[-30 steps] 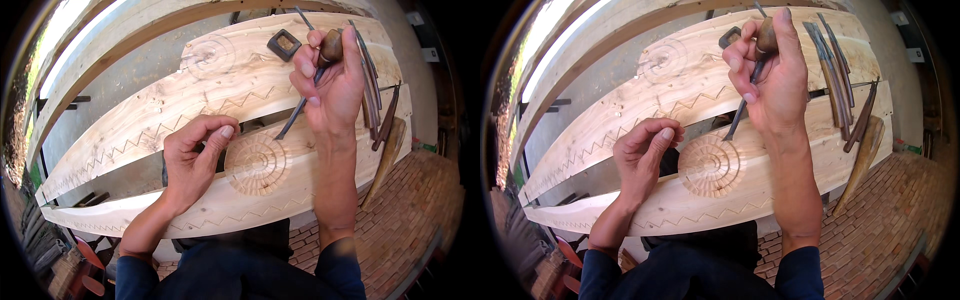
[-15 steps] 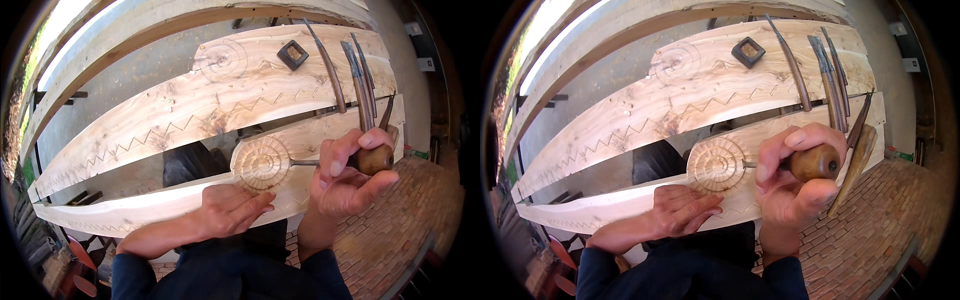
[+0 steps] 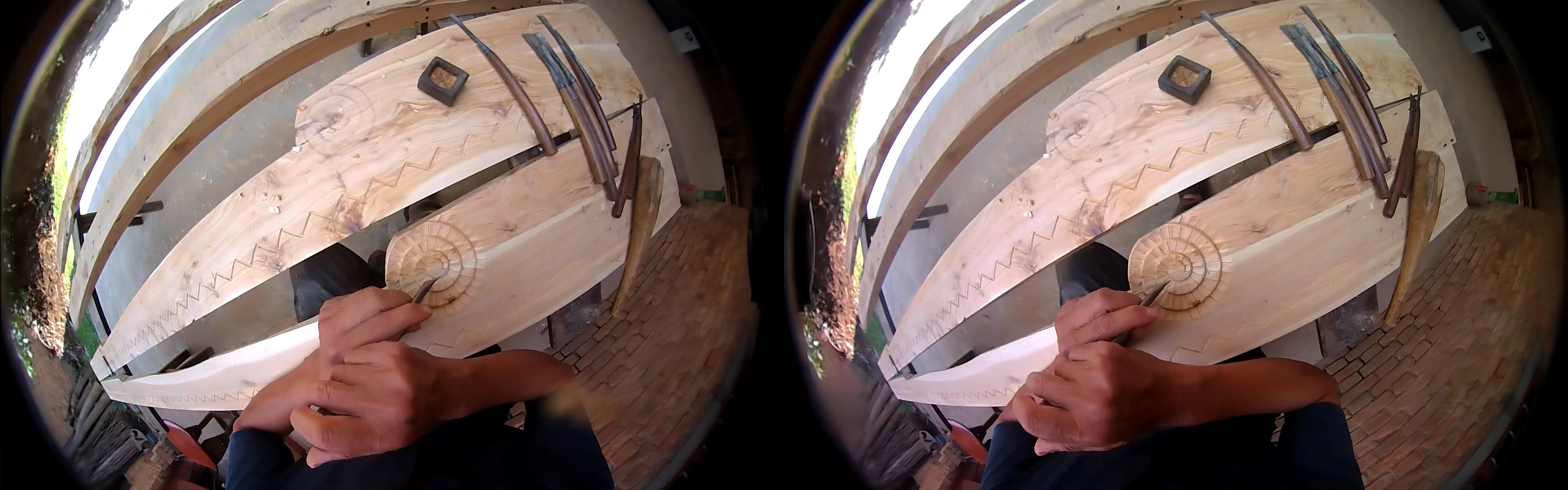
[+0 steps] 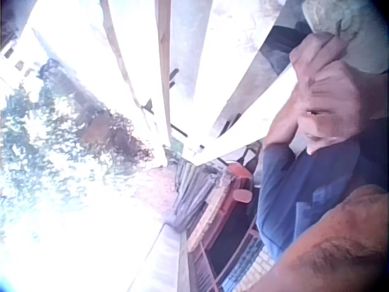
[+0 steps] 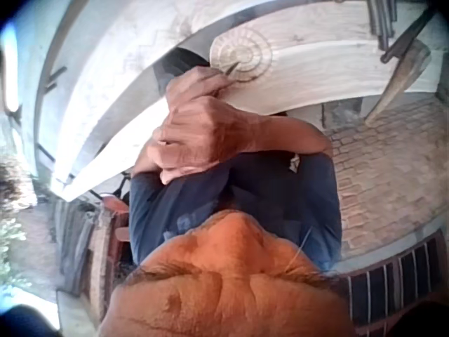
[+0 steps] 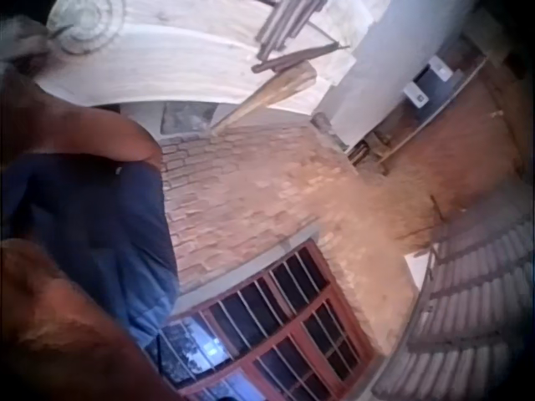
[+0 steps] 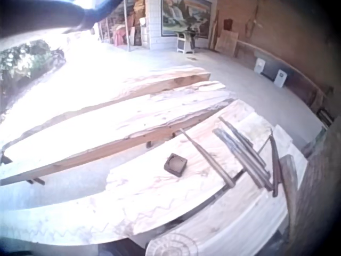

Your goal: The person carves a spiral shell design into a large wooden board using a chisel and a wooden mallet. The person repeatedly strikes the chisel to deepen the grooves of the spiral pattern and refine the edges of the design.

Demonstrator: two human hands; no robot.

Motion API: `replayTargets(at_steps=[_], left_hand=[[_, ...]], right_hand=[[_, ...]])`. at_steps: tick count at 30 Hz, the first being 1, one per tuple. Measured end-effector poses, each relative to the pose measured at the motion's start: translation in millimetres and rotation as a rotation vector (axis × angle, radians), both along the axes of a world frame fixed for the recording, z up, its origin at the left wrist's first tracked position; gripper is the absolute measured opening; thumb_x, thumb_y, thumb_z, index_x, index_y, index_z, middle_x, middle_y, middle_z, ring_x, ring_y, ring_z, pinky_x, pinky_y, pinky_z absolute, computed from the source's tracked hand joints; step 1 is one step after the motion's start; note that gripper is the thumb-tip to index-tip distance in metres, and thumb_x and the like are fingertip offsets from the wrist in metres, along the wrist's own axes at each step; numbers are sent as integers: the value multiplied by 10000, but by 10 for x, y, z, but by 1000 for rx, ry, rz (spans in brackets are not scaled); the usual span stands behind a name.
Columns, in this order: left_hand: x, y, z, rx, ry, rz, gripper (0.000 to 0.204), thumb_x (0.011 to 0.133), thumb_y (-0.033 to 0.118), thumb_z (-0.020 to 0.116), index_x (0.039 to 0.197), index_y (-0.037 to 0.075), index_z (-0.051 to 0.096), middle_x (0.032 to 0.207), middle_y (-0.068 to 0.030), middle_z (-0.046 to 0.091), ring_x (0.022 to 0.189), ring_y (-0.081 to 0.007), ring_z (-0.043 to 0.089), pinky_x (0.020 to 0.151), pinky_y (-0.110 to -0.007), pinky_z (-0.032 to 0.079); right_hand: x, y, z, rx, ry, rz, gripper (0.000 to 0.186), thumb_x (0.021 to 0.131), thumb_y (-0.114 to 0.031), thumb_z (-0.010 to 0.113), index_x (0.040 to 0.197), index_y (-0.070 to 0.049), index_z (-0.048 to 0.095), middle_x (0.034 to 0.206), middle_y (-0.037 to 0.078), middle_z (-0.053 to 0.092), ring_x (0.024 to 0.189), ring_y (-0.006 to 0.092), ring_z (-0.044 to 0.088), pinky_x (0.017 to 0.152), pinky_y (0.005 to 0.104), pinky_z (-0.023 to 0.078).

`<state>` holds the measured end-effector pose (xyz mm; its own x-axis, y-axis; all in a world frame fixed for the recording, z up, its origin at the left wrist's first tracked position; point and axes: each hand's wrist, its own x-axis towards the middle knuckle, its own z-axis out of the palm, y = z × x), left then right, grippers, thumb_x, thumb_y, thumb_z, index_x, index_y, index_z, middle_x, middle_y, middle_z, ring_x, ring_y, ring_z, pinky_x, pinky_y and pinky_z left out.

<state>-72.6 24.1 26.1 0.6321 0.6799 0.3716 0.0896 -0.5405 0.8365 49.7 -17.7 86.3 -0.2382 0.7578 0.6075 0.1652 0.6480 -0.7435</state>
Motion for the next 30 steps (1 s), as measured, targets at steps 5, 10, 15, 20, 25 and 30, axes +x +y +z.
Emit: replayTargets(at_steps=[5,10,15,20,25,30], left_hand=[[-54,-31,3,-118,50,-44,380,817,96,795,1183,-9,787,1034,-146,766,837,-270,770,695,-351,610],[-23,-165,21,-283,-75,132,270,903,9,758,1167,-27,804,951,-173,784,812,-282,778,715,-328,601],[-48,-62,-107,-239,-3,101,285,977,83,724,1227,-45,773,953,-187,774,834,-308,773,761,-353,598],[-101,15,-65,-309,96,-12,449,895,-86,728,1338,-13,716,1125,-168,742,995,-261,755,837,-325,604],[-109,23,-28,-390,138,-7,496,868,-69,778,1356,6,723,1111,-160,750,985,-255,758,842,-325,607],[-64,9,-46,-419,115,11,461,893,-37,791,1347,16,733,1075,-148,762,969,-252,764,842,-327,605]], right_hand=[[127,62,13,-69,-97,215,444,919,-427,836,952,-25,651,753,55,605,666,190,669,612,312,521],[-82,37,-186,169,-57,22,438,919,-413,826,828,-54,591,716,49,558,634,199,625,598,314,506],[-64,151,-256,92,14,40,471,905,-421,824,783,-75,529,674,36,501,600,196,580,581,309,490],[-27,159,-317,32,-110,104,506,886,-450,827,748,-73,519,666,47,500,600,206,574,571,323,480],[-6,168,-305,5,-120,172,581,880,-551,820,792,-7,633,662,125,610,587,281,646,594,396,524],[-27,140,-363,18,-96,112,539,901,-495,797,710,-69,527,674,65,518,595,218,562,553,341,448]])
